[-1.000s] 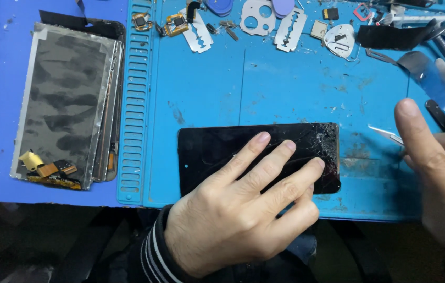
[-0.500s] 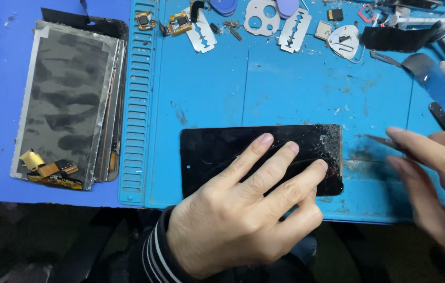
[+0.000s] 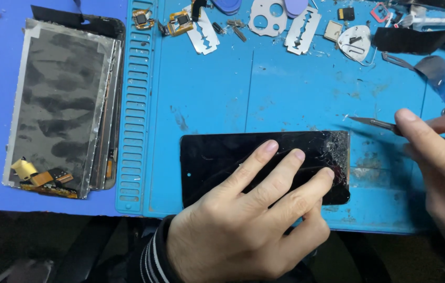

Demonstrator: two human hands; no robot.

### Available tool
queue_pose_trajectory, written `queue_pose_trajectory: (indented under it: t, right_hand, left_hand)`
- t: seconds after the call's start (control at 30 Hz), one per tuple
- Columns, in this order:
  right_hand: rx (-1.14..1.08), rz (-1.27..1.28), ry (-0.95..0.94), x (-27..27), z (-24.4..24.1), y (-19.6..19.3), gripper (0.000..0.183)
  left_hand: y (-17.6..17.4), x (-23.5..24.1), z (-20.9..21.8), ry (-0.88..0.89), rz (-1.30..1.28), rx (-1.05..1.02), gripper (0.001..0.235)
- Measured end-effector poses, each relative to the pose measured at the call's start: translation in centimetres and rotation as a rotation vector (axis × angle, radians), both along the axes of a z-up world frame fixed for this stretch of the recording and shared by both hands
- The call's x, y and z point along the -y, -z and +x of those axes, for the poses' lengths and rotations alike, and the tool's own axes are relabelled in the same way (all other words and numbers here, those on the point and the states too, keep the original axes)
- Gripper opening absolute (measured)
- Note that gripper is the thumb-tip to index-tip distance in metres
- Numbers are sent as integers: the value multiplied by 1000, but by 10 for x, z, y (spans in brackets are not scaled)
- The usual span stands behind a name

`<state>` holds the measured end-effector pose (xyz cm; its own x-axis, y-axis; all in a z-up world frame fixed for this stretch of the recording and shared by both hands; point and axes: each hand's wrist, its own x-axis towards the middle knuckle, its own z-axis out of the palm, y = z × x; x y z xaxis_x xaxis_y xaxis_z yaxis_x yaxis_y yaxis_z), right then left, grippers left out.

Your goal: Carefully prying away and cleaning the adhesive from a cracked smartphone screen using a precision tool and a cloth.

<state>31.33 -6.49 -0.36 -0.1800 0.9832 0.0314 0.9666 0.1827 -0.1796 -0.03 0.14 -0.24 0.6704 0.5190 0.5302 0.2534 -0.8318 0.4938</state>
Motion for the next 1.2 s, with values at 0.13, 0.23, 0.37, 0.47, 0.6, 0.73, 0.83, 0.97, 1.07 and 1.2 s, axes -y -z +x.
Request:
queue_pose_trajectory:
  t: [0.13, 0.23, 0.37, 0.47, 0.6, 0.73, 0.83, 0.97, 1.07, 1.2]
  right_hand:
    - [-25, -68, 69, 3, -17, -14, 59]
    - [-67, -47, 100, 4, -29, -16, 50]
    - [-36, -47, 89, 8, -26, -9, 51]
    - [-20, -39, 73, 8, -26, -9, 51]
    - [-47, -71, 107, 7, -33, -15, 52]
    - [-89, -74, 90, 5, -37, -18, 51]
    - [-110, -10, 75, 7, -37, -16, 53]
    - [-103, 46, 12, 11, -25, -10, 51]
    - [-105, 53, -2, 10, -27, -13, 50]
    - [-184, 110, 21, 3, -42, -20, 42]
  left_hand:
    - [-1, 0, 0, -4, -1, 0, 13]
    - [-2, 0, 0, -22, 42, -15, 12]
    - [-2, 1, 0, -28, 56, -21, 14]
    - [-2, 1, 1, -31, 58, -23, 13]
    - [-2, 1, 2, -34, 59, -19, 15]
    - [-3, 1, 2, -37, 66, -22, 15]
    - [-4, 1, 2, -24, 49, -31, 15]
    - [-4, 1, 2, -34, 58, -31, 14]
    - [-4, 2, 2, -37, 72, -31, 13]
    - [-4, 1, 2, -26, 75, -31, 14]
